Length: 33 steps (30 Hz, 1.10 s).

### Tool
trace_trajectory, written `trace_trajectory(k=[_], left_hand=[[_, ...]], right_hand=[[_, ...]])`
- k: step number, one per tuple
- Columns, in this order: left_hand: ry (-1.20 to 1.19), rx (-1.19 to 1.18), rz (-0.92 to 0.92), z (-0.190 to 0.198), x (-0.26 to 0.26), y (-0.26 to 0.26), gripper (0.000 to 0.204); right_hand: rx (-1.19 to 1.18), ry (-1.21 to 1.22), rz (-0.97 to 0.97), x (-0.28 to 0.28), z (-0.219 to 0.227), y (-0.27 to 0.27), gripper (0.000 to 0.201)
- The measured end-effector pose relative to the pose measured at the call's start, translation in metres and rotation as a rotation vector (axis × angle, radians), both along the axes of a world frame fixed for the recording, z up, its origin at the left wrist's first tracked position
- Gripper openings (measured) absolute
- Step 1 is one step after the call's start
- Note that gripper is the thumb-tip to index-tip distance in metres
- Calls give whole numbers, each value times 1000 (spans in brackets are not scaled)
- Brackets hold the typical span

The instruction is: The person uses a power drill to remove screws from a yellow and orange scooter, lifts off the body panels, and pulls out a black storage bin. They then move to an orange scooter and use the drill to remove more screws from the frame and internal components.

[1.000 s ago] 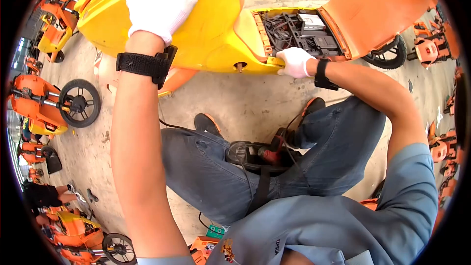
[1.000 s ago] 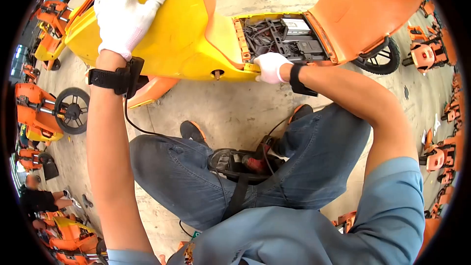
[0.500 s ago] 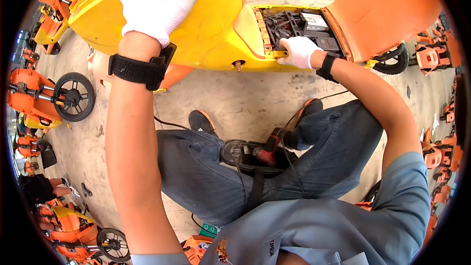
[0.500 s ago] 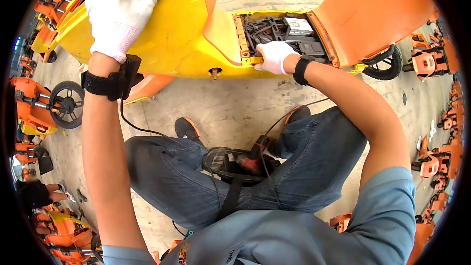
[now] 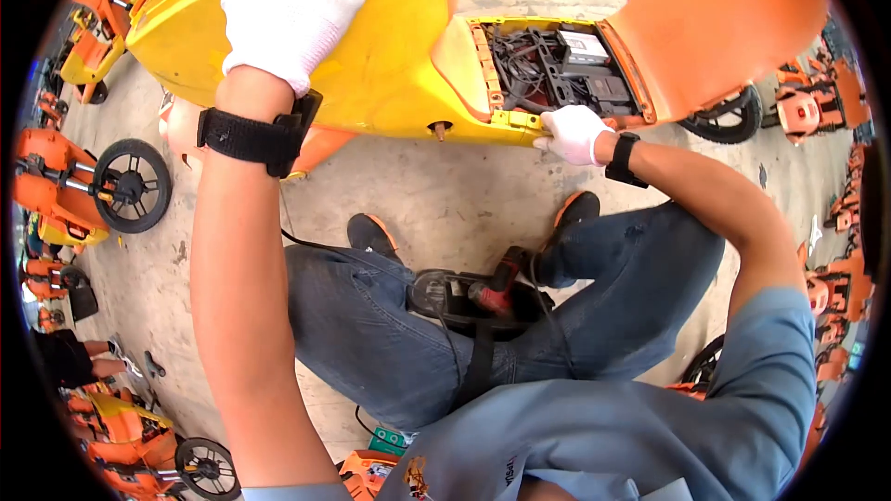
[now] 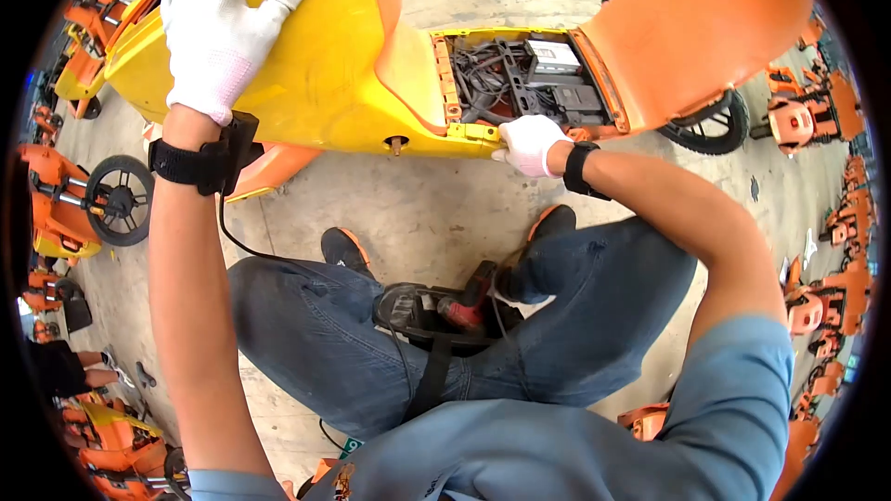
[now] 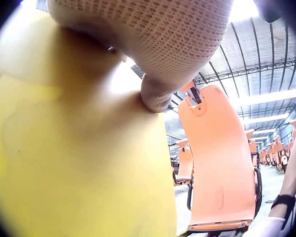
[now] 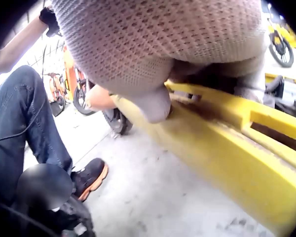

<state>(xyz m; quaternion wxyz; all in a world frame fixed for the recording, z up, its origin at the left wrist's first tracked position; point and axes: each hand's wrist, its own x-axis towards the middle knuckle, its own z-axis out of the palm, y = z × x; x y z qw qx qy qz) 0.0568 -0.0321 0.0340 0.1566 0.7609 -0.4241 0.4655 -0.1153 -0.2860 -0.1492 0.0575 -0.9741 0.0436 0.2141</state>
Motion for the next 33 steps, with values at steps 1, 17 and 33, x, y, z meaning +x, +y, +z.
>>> trace_trajectory(k=[1,17,33], left_hand=[[3,5,15,-1,5,2,48],[71,60,79,4,-7,2,47],[13,-62,-30,-4,12,16,47]], right_hand=[[-1,-28,24,8,-4,-6,38],[236,-68,-51,10,-11,-28,40],[199,-45,42,7,-12,-17,36]])
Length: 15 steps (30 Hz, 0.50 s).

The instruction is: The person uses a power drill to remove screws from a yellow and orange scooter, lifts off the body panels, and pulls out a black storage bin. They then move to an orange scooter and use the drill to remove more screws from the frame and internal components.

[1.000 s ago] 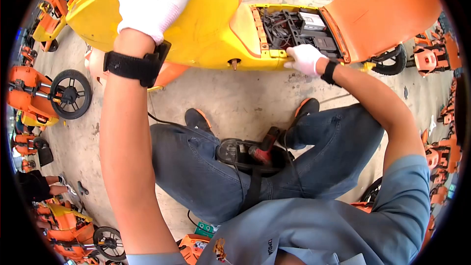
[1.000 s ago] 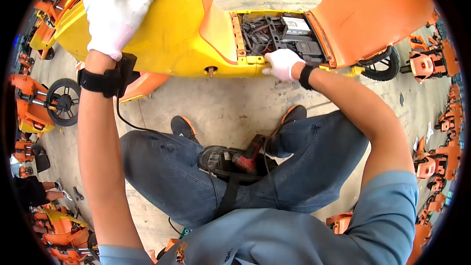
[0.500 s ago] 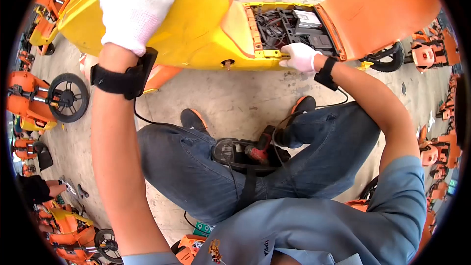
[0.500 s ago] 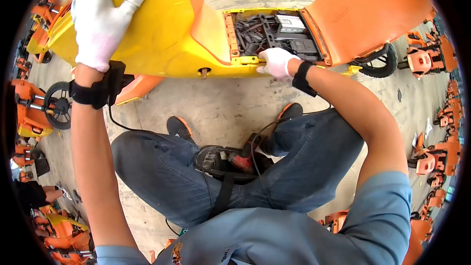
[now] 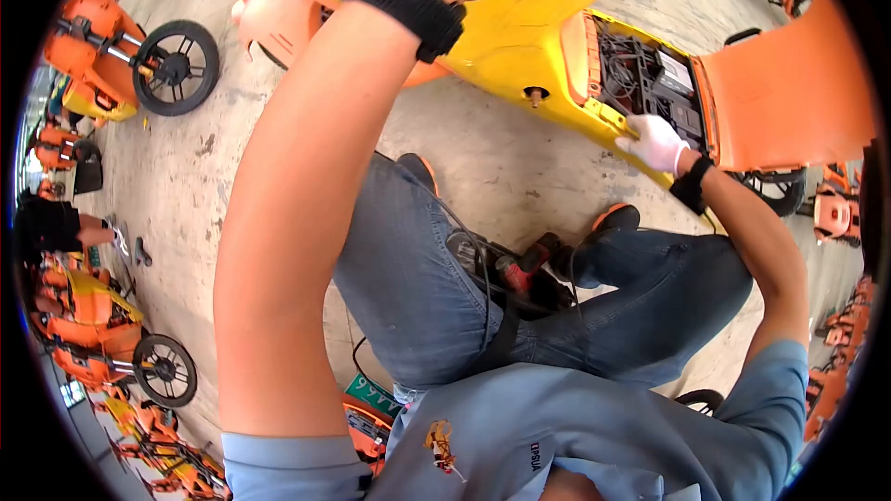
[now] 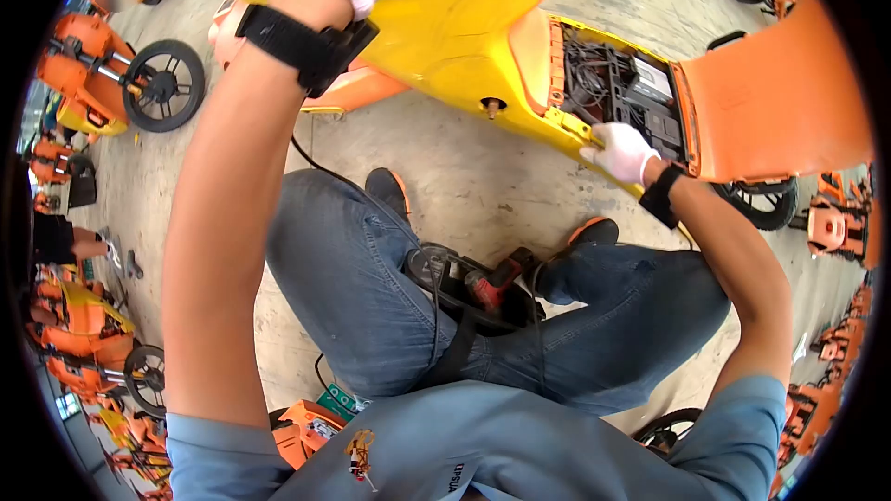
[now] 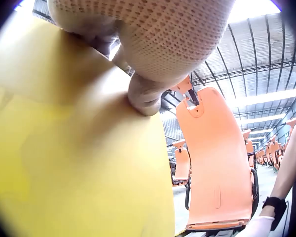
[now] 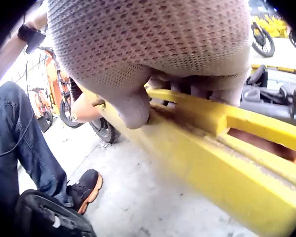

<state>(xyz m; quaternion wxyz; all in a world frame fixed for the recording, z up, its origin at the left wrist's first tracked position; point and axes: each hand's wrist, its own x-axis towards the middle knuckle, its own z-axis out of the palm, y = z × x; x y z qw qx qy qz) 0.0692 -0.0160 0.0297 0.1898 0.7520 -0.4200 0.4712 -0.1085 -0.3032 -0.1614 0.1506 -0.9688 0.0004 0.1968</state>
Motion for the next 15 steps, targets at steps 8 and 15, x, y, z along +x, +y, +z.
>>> trace_trajectory(k=[8,15], left_hand=[[31,37,-43,2,7,11,46],[22,-467,107,-10,25,116,26]], right_hand=[[-83,-2,47,18,5,-8,35],[-11,-253,-141,22,38,-33,18]])
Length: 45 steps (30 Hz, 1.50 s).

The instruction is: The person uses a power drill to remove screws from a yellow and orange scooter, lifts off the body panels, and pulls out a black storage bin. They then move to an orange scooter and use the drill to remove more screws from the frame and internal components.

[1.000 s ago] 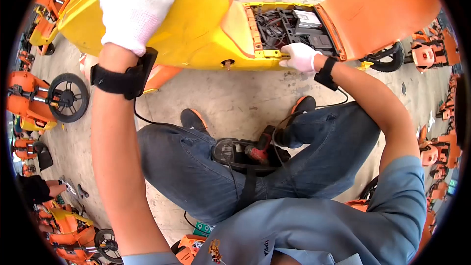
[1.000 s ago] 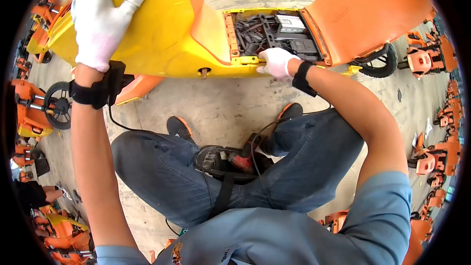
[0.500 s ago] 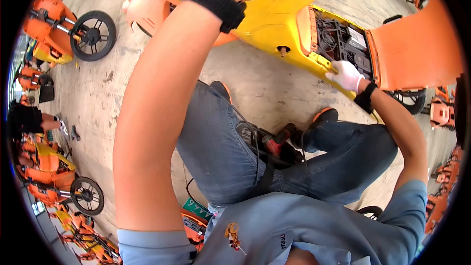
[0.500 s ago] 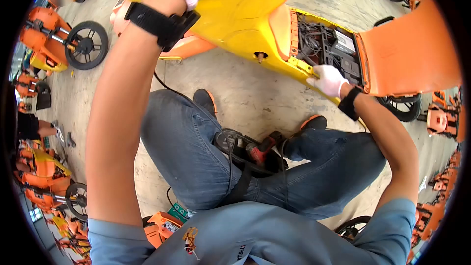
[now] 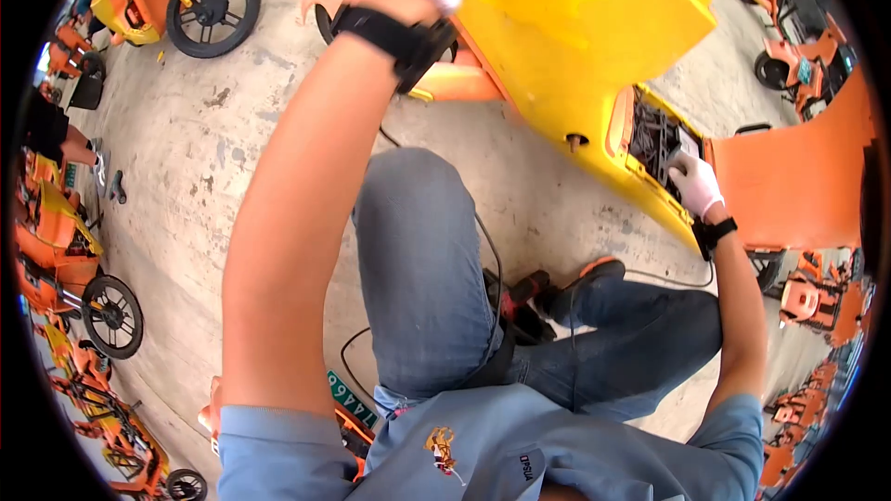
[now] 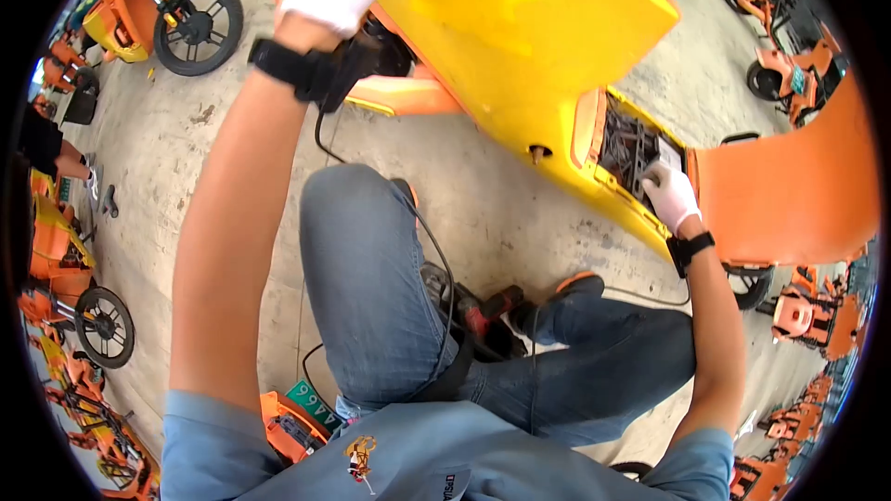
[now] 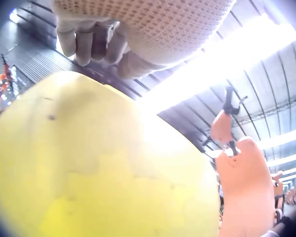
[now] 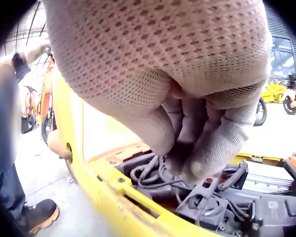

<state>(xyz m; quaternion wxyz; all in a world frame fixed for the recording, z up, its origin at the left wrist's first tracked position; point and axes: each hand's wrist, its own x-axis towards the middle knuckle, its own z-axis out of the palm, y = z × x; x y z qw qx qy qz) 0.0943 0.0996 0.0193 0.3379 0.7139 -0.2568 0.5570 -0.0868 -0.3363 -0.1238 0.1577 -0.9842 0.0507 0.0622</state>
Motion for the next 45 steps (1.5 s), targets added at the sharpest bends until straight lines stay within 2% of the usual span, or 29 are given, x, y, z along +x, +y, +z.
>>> trace_trajectory(k=[2,4,6,8,10,11,13,18,21,22,23,24,25,26,27,28,29,30,32,33,34,35,38,40,42,44,45], left_hand=[[-30,-80,96,-34,20,37,24],[564,-298,-122,-73,44,68,49],[884,-325,-370,-79,22,70,47],[1101,-593,-477,-115,28,65,51],[1255,-661,-599,-107,9,55,52],[1209,-667,-550,-103,3,48,51],[1250,-618,-578,-105,5,47,56],[1328,-565,-595,-104,9,52,50],[1342,-805,-673,-109,14,50,40],[1378,-809,-736,-112,19,54,33],[1378,-894,-759,-115,26,56,32],[1392,-981,-783,-113,27,54,32],[1327,-986,-819,-107,20,53,32],[1277,-994,-858,-98,13,51,33],[1238,-953,-912,-97,16,48,32],[1234,-633,-708,-116,42,66,34],[1318,-632,-641,-126,65,81,38],[1375,-625,-570,-126,81,82,42],[1283,-569,-541,-112,66,72,49],[1276,-579,-537,-105,56,68,50],[1262,-592,-532,-99,51,61,51],[1280,-555,-584,-101,57,67,46],[1281,-632,-624,-99,52,63,45],[1293,-582,-616,-97,47,63,48],[1321,-577,-639,-96,45,67,49],[1312,-570,-618,-98,46,67,51],[1322,-579,-646,-104,54,71,52]], right_hand=[[15,9,-88,8,11,3,14],[79,-14,-96,14,17,6,13],[119,-35,-51,19,26,15,12],[205,-34,-76,21,42,34,12],[283,-23,-105,20,50,45,13],[291,-34,-66,20,51,47,13],[237,-96,71,14,51,52,13],[235,-27,139,7,50,64,13],[261,11,159,8,44,68,13],[272,24,174,4,41,70,12],[355,121,118,0,38,75,12],[276,166,173,-2,39,83,11],[154,53,410,-1,21,76,9],[-20,30,547,-1,5,70,12],[-66,78,573,-3,6,81,17],[-16,238,461,-7,11,96,20],[47,239,495,-7,2,101,23],[80,393,452,-6,3,112,25],[3,465,518,-12,-1,136,25],[-19,506,594,-13,-12,142,23],[-21,557,590,-12,-48,142,23],[-45,508,703,-11,-82,146,24],[41,731,507,-16,-122,187,24],[-74,776,540,-28,-168,213,26],[-27,967,483,-42,-187,237,31],[64,1090,392,-69,-161,252,33],[6,1129,499,-81,-186,257,32]])
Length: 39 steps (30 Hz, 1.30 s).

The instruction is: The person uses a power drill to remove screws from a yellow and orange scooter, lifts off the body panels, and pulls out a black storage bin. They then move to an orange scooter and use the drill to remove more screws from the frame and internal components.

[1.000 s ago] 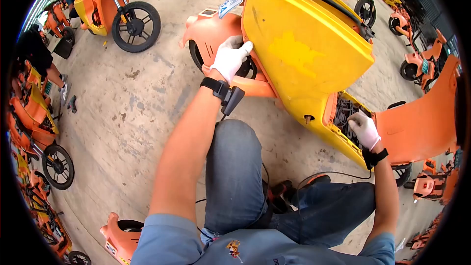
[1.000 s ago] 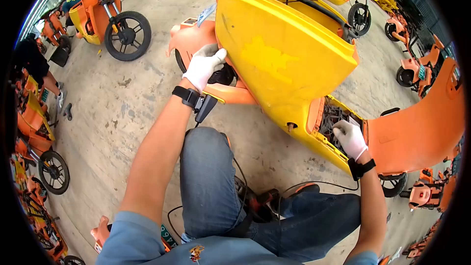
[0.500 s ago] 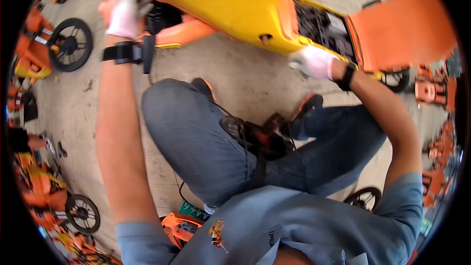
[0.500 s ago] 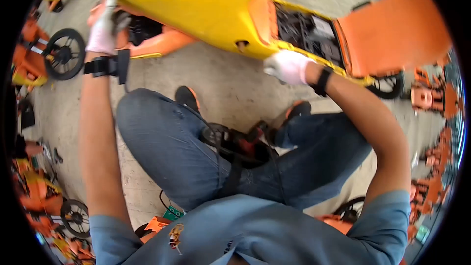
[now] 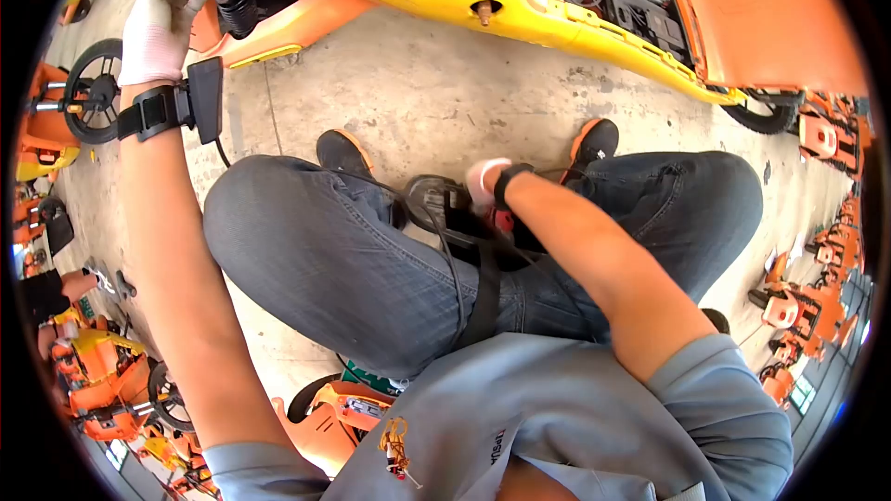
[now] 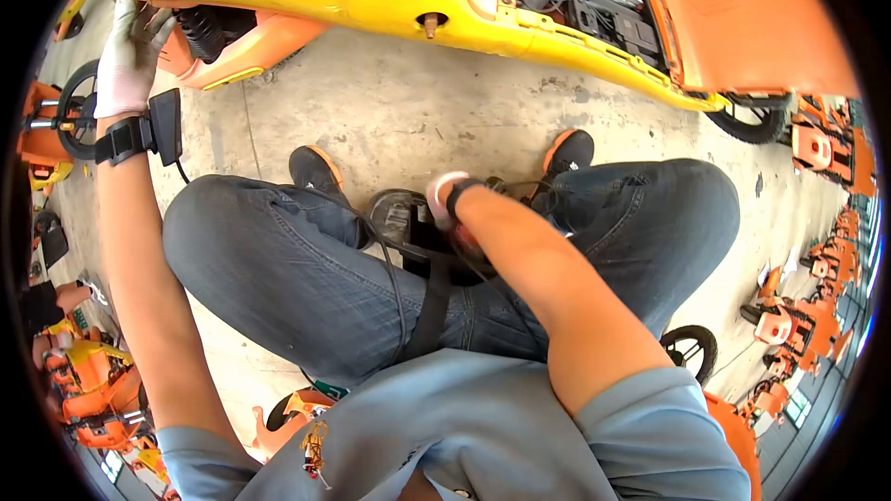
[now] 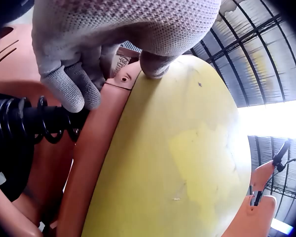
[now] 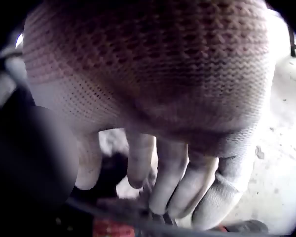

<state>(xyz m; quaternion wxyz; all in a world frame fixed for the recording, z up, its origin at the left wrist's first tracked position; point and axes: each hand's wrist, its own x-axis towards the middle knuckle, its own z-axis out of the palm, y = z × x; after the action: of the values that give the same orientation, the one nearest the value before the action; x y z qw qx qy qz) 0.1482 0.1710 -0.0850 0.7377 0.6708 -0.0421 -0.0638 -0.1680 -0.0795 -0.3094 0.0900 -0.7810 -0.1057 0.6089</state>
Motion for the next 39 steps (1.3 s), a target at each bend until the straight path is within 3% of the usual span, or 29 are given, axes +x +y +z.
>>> trace_trajectory(k=[1,4,7,9,10,11,12,13,14,15,16,17,19,20,23,25,27,28,29,31,33,35,37,39], left_hand=[[12,-17,-15,-4,4,6,52],[-28,7,-18,-5,-2,4,51],[-30,6,-76,-12,3,12,50],[-102,61,-105,-14,-3,12,50],[-123,32,-47,-19,-5,12,47],[-94,29,48,5,-37,-23,30],[-197,94,164,-2,-34,-31,39],[-167,193,168,7,-37,-32,36],[-188,245,167,17,-43,-35,37],[-301,199,169,3,-33,-32,39],[-94,163,207,11,-38,-34,43],[-20,117,167,20,-46,-34,46],[69,101,159,18,-42,-29,46],[38,94,124,20,-41,-25,47],[40,-106,119,36,-57,-24,53],[-21,135,438,46,-71,-34,58],[64,167,491,20,-68,-5,53],[28,308,262,19,-79,18,42],[94,329,296,24,-89,23,39],[335,502,260,-5,-120,36,42],[447,784,4,-18,-152,34,51],[906,872,-318,-33,-178,16,61],[1053,872,-474,-50,-211,-5,67],[1153,810,-446,-110,-260,-29,69]], right_hand=[[3,34,123,-13,-34,5,31],[-181,-90,114,-43,-92,-2,30],[-200,-85,119,-30,-47,-19,31],[-239,-122,214,-35,-55,-24,30],[-280,-160,274,-40,-69,-21,30],[-254,-68,312,-42,-87,-22,33],[-183,-133,366,-43,-81,-26,33],[-75,2,437,-39,-90,-33,34],[16,238,438,-37,-97,-39,45],[98,490,425,-35,-100,-41,56],[27,479,383,-24,-75,-32,54],[25,486,425,-25,-78,-33,54],[193,176,211,-36,-83,-40,49],[174,125,300,-34,-83,-41,43],[38,247,283,-7,-71,-51,41],[-15,198,217,35,-26,-48,43],[59,68,97,51,-25,-60,50],[54,51,37,66,-11,-58,52],[46,32,-24,82,11,-56,54],[60,-32,-163,100,33,-56,55],[53,-47,-259,110,39,-62,49],[31,-82,-285,119,50,-64,46],[15,-94,-293,123,62,-67,46],[-30,-113,-287,128,85,-67,44]])
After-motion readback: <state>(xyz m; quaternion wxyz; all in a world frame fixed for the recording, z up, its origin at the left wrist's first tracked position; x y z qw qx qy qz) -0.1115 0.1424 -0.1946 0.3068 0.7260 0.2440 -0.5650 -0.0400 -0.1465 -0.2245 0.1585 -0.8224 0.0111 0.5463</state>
